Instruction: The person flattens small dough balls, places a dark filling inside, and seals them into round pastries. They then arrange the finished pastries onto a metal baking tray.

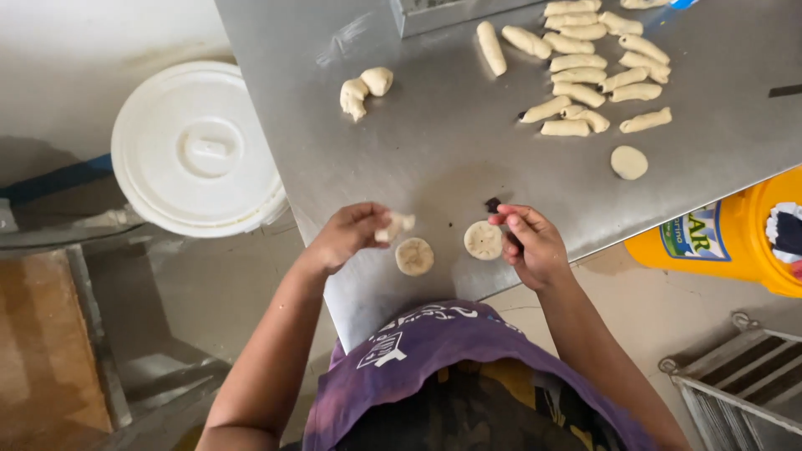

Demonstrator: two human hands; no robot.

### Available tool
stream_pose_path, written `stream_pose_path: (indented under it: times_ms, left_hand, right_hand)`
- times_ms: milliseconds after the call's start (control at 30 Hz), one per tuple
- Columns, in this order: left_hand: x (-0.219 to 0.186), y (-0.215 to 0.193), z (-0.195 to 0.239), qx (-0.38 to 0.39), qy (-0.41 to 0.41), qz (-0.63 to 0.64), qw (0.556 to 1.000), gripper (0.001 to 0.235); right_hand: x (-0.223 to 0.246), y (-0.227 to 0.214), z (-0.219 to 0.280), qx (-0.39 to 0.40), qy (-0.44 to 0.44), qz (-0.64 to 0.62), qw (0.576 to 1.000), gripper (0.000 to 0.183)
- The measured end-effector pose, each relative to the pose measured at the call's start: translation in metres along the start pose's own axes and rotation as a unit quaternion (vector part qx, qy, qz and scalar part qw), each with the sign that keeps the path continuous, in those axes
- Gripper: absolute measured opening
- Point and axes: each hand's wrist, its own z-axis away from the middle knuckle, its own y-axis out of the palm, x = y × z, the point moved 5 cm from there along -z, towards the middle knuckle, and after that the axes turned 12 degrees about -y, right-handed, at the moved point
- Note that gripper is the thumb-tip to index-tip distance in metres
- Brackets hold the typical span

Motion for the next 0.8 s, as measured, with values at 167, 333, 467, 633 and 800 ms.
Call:
stream_pose_path:
  times_ms: [167, 333, 467, 633, 800]
  left_hand:
    - [0.023, 0.025, -0.021, -0.017, 0.048, 0.264, 0.963, 0.054]
    - [0.010, 0.052, -0.024, -0.030, 0.131, 0.189, 0.973, 0.058]
    - [0.004, 0.064, -0.026, -0.048, 0.114, 0.187, 0.975, 0.045]
    - [0.024, 0.081, -0.046, -0.027, 0.074, 0.160, 0.984, 0.033]
    - [0.007, 0.098, -0.018, 0.101, 0.020, 0.363, 0.926, 0.049]
  right_hand:
    - [-0.015, 0.010, -0.003, 0.032, 0.019, -0.127, 0.991, 0.066]
    - [0.016, 0.039, 0.002, 0.007, -0.016, -0.008, 1.000, 0.068]
    - [0.044, 0.066, 0.019, 0.071, -0.041, 0.042, 0.996, 0.059]
    - [0.053, 0.089, 0.024, 0.109, -0.307, 0.335, 0.884, 0.044]
    - [0.061, 0.094, 0.020, 0.131, -0.488, 0.478, 0.718, 0.037]
